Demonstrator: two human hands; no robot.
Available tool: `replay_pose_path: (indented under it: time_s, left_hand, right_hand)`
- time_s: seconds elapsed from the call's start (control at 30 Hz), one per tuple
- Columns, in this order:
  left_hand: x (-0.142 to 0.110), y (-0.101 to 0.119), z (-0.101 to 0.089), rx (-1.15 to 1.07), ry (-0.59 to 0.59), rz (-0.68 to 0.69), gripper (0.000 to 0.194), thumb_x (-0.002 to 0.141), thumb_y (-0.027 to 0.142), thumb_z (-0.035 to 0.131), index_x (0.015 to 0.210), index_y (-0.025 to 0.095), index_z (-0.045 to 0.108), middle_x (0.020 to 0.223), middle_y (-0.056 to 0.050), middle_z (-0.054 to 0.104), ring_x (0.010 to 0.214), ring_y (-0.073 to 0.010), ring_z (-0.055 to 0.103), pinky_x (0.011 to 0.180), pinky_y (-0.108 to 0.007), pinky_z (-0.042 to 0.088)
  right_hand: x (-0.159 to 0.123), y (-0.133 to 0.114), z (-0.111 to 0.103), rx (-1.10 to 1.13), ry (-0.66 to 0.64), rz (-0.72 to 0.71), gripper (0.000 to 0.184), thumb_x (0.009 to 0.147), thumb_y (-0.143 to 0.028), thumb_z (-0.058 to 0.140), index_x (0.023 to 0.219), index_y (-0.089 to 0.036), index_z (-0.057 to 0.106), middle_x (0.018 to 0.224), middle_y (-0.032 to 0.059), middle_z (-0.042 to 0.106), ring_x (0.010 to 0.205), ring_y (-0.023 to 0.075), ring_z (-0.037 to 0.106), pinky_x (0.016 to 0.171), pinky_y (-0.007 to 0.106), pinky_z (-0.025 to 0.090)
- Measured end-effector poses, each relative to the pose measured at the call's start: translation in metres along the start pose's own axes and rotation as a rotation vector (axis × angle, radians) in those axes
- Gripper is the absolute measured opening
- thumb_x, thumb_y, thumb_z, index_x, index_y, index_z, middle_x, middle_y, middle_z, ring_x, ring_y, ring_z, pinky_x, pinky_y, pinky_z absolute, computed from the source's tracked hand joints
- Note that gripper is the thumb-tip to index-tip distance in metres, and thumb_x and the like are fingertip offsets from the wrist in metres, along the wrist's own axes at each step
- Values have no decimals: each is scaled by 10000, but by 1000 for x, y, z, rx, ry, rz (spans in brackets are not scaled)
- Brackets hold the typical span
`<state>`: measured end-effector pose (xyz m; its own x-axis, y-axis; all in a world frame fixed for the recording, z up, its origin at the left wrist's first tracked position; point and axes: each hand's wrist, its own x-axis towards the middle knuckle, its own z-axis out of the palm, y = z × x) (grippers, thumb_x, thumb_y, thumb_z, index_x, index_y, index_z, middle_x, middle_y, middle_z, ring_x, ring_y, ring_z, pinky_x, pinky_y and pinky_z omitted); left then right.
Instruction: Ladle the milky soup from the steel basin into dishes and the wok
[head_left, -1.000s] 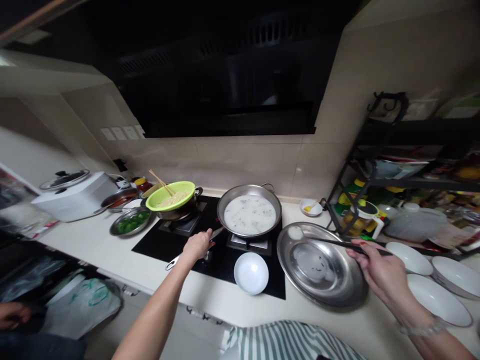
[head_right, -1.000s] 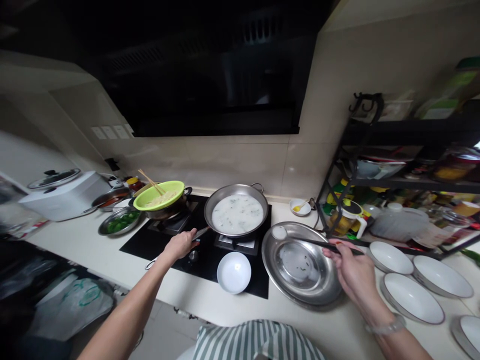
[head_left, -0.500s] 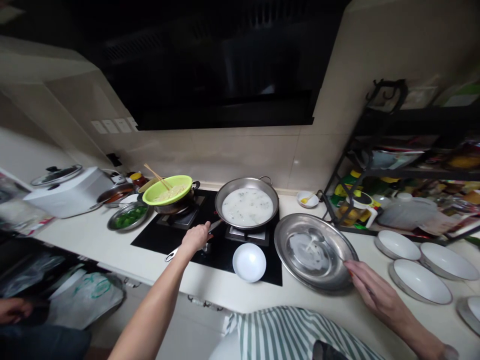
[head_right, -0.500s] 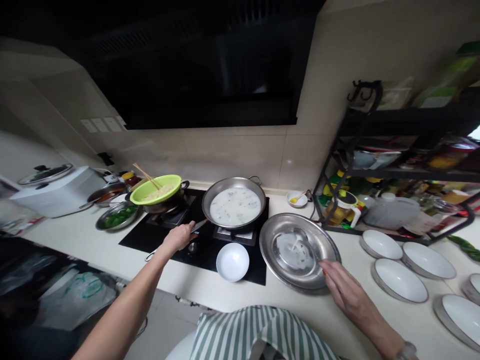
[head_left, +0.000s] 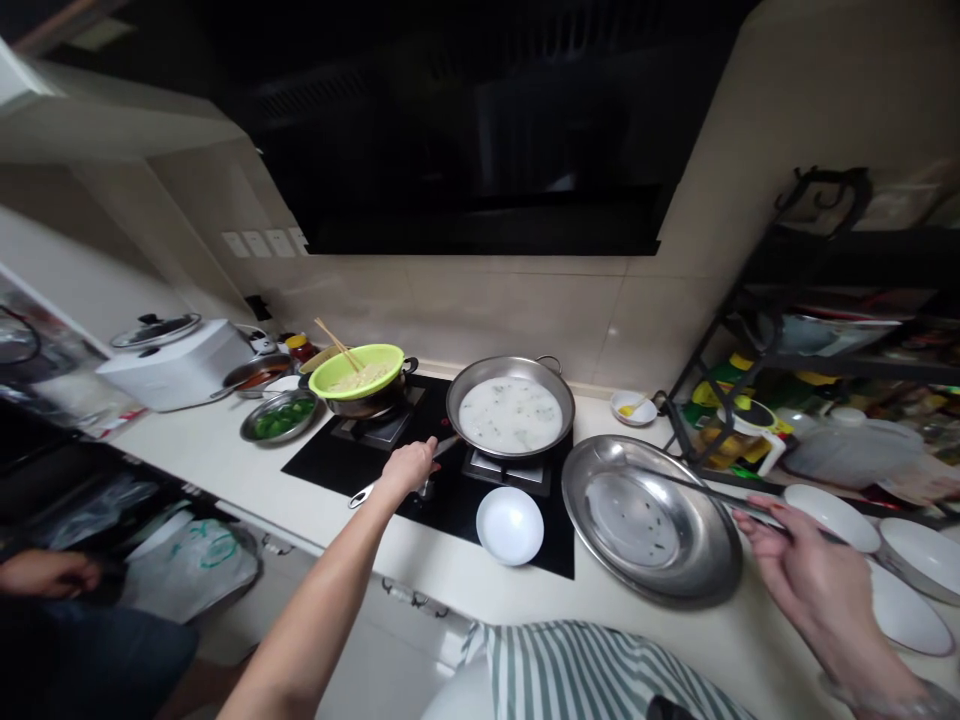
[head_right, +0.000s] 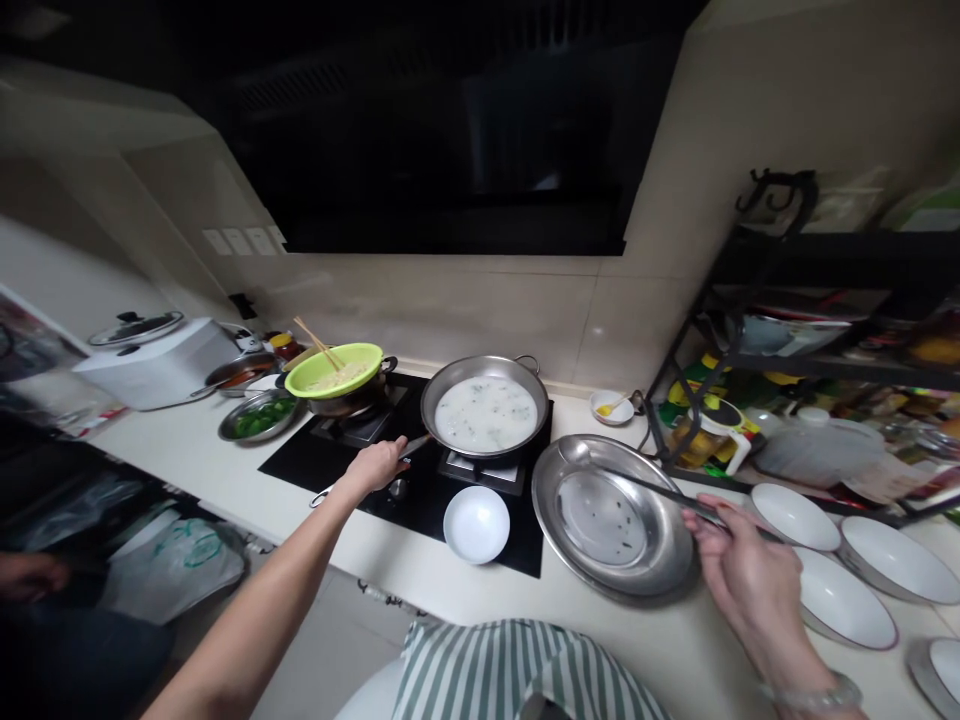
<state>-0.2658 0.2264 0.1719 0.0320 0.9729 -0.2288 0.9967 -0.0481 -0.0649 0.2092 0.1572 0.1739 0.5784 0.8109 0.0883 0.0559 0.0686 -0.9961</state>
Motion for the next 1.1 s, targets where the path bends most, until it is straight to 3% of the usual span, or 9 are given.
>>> replay_pose_path:
  time_s: [0.1, 0.17, 0.27, 0.4, 0.5, 0.67, 0.8, 0.93, 1.1]
  left_hand:
    - [0, 0, 0, 5, -1, 4, 336, 883, 351, 494, 1178, 192, 472, 1037, -158, 663, 969, -289, 651, 732, -348, 483]
    - [0, 0, -1, 9, 2, 4, 332, 882, 353, 491, 1172, 191, 478, 1032, -157, 665, 963, -288, 652, 727, -345, 484]
    - [-1, 1, 0, 12, 8, 0, 319, 882, 355, 486, 1158, 194, 486, 1014, -150, 671, 945, -282, 657, 731, -345, 485]
    - [-2, 1, 0, 8, 21, -1, 313, 885, 350, 478, 1157, 195, 483, 1028, -149, 669, 945, -284, 656, 738, -355, 484]
    - [-3, 1, -1, 0, 23, 2, 312, 884, 351, 479, 1155, 196, 482, 1028, -144, 668, 953, -280, 653, 742, -348, 483]
    - [-3, 1, -2, 0, 14, 1, 332, 880, 349, 486, 1174, 197, 475, 1029, -145, 665, 950, -276, 653, 737, -340, 483]
    - [-3, 1, -2, 9, 13, 9, 345, 885, 345, 473, 1195, 194, 465, 1025, -145, 665, 955, -278, 651, 739, -348, 485]
    - [-4, 1, -2, 9, 11, 9, 335, 890, 345, 463, 1192, 200, 466, 1023, -139, 668, 960, -272, 649, 743, -345, 484]
    - [-3, 1, -2, -1, 0, 3, 322, 889, 353, 469, 1178, 213, 471, 1027, -130, 670, 965, -262, 650, 736, -329, 481]
  right_hand:
    - [-3, -24, 39, 221, 6, 81, 218, 565, -321, 683, 722, -186, 614, 699, 29, 618, 552, 160, 608, 569, 319, 540]
    - [-7, -34, 69, 289, -47, 31, 211, 581, -327, 687, 717, -182, 616, 698, 16, 618, 520, 141, 592, 557, 308, 524]
    - [-9, -35, 106, 140, -212, -64, 200, 684, -360, 641, 796, -195, 642, 649, 18, 633, 540, 166, 616, 588, 316, 515]
    - [-7, -15, 134, -31, -380, -230, 237, 756, -415, 587, 853, -205, 636, 631, 24, 654, 604, 201, 650, 622, 332, 510]
    - [-6, -2, 147, -68, -447, -280, 235, 761, -421, 584, 850, -209, 635, 649, 19, 658, 605, 197, 647, 625, 334, 511]
    - [-11, 9, 162, -57, -484, -243, 232, 734, -419, 601, 816, -209, 652, 678, 18, 669, 605, 189, 652, 641, 327, 520]
    - [-5, 13, 167, -29, -397, -142, 240, 747, -415, 574, 831, -198, 635, 541, 4, 633, 576, 212, 662, 614, 329, 521]
    - [9, 13, 165, 28, -271, -43, 237, 734, -431, 564, 783, -201, 591, 574, 10, 644, 536, 212, 665, 560, 324, 523]
    - [16, 10, 159, 74, -210, 1, 201, 698, -390, 599, 760, -199, 601, 548, 0, 631, 524, 206, 663, 554, 310, 528]
